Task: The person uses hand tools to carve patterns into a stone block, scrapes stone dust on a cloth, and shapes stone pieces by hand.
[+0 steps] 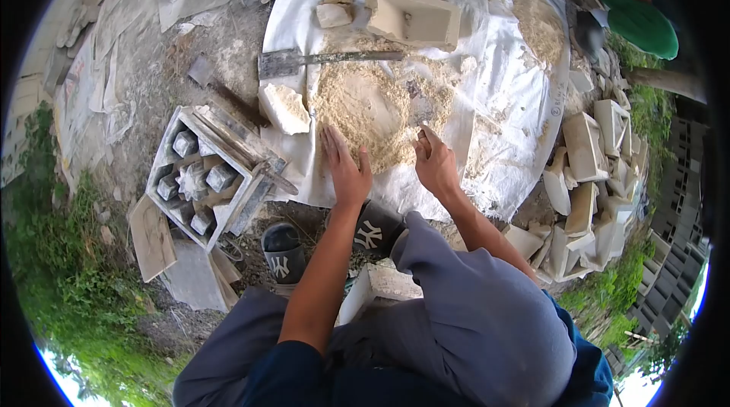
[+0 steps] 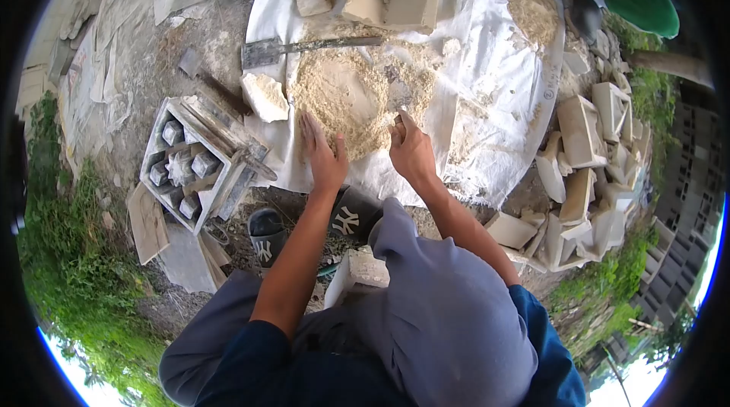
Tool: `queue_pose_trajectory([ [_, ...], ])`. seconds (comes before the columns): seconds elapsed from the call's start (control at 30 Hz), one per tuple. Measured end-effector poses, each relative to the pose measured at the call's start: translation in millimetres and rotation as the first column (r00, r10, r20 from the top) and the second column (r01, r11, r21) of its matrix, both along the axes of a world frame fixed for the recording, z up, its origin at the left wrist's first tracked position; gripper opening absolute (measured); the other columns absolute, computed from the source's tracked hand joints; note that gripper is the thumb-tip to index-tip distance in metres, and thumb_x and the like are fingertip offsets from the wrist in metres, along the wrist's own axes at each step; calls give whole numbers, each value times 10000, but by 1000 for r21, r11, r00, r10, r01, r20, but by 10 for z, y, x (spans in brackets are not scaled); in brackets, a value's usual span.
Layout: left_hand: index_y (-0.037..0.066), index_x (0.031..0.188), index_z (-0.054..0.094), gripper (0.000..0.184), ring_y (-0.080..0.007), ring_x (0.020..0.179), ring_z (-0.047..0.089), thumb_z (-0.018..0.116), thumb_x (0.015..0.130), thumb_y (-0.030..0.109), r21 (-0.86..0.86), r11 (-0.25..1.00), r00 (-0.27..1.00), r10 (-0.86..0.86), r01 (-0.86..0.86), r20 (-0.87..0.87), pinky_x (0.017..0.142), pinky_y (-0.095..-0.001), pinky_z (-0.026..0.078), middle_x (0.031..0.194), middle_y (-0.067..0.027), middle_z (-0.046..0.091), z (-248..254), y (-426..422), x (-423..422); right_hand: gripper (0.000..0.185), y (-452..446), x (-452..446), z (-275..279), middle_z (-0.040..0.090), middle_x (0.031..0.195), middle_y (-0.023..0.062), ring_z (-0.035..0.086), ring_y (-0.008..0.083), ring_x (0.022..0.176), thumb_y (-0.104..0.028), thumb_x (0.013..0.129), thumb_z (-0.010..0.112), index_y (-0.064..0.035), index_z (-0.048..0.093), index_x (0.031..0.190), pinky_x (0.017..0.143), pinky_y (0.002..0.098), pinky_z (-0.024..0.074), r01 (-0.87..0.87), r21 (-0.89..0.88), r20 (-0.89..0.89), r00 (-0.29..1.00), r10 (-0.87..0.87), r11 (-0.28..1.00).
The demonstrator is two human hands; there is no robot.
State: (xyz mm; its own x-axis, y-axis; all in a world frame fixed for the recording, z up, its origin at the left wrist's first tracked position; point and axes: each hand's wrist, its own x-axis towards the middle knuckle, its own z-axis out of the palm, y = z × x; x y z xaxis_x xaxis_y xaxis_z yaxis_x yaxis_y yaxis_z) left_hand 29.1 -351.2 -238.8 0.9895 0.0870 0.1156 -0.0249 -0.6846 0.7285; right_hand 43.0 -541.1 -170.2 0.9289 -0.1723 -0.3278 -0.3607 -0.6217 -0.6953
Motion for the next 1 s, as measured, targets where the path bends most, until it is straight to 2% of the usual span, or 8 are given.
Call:
queue_pose_trajectory([
  [0.23, -113, 1544, 100, 759, -494, 1497, 129, 482, 1029, 294, -130, 992, 998, -8, 0, -62, 1223, -519, 168, 1592, -358, 147, 132, -106, 106, 468, 196, 8, 165, 711, 1071, 216, 678, 424, 956, -169, 952, 608, -63, 527, 1401, 858, 460, 545, -214, 49, -6, 977, 215, 976],
  [0.37, -98, 1551, 107, 719, -479, 1498, 150, 452, 1043, 277, -204, 976, 994, 52, -70, -94, 1226, -504, 173, 1603, -336, 150, 234, -46, 27, 475, -51, 263, 60, 710, 1102, 195, 687, 392, 969, -157, 958, 602, -103, 522, 1423, 821, 451, 556, -128, -110, 179, 973, 146, 986],
  [0.5, -94, 1550, 128, 674, -471, 1491, 187, 413, 1057, 265, -142, 982, 989, 109, -123, -100, 1226, -499, 187, 1598, -328, 182, 128, 18, -138, 465, -109, 786, 23, 708, 1075, 209, 698, 390, 918, -167, 972, 575, -127, 512, 1431, 799, 475, 555, -217, -193, 42, 973, 229, 957],
  [0.63, -81, 1556, 133, 654, -460, 1491, 201, 396, 1065, 262, -104, 990, 995, 94, -95, -21, 1223, -473, 197, 1606, -312, 187, 54, 111, -73, 459, 174, 791, 194, 725, 1032, 179, 693, 400, 906, -159, 955, 612, -137, 537, 1408, 786, 469, 556, -467, -217, -118, 884, 452, 857],
  [0.73, -71, 1560, 125, 637, -452, 1493, 202, 374, 1071, 252, -92, 995, 999, 40, -42, -32, 1225, -468, 198, 1611, -303, 181, 89, 195, 23, 483, 177, 569, 187, 721, 1024, 192, 703, 393, 905, -212, 962, 600, -169, 511, 1434, 797, 492, 569, -498, -201, -19, 863, 505, 843],
  [0.8, -62, 1565, 111, 635, -440, 1498, 197, 357, 1076, 260, -93, 996, 999, 9, -12, -38, 1226, -461, 198, 1620, -287, 173, 101, 210, 59, 465, 53, 547, 293, 728, 1041, 175, 709, 382, 895, -222, 968, 600, -168, 531, 1426, 786, 483, 576, -555, -153, -132, 831, 540, 817],
  [0.93, -62, 1565, 108, 635, -433, 1502, 190, 347, 1079, 270, -137, 990, 998, 32, -40, -60, 1228, -461, 192, 1621, -285, 168, 107, 137, -19, 435, -98, 742, 358, 742, 1021, 157, 723, 348, 859, -222, 986, 591, -172, 550, 1417, 758, 456, 587, -429, -261, 48, 889, 455, 865],
  [1.0, -65, 1565, 102, 642, -437, 1501, 187, 340, 1082, 284, -179, 981, 997, 66, -73, -40, 1229, -463, 186, 1619, -293, 166, 80, 94, -66, 420, -66, 1036, 367, 743, 978, 140, 724, 310, 837, -238, 994, 583, -181, 555, 1409, 747, 448, 598, -457, -329, 8, 873, 487, 826],
])
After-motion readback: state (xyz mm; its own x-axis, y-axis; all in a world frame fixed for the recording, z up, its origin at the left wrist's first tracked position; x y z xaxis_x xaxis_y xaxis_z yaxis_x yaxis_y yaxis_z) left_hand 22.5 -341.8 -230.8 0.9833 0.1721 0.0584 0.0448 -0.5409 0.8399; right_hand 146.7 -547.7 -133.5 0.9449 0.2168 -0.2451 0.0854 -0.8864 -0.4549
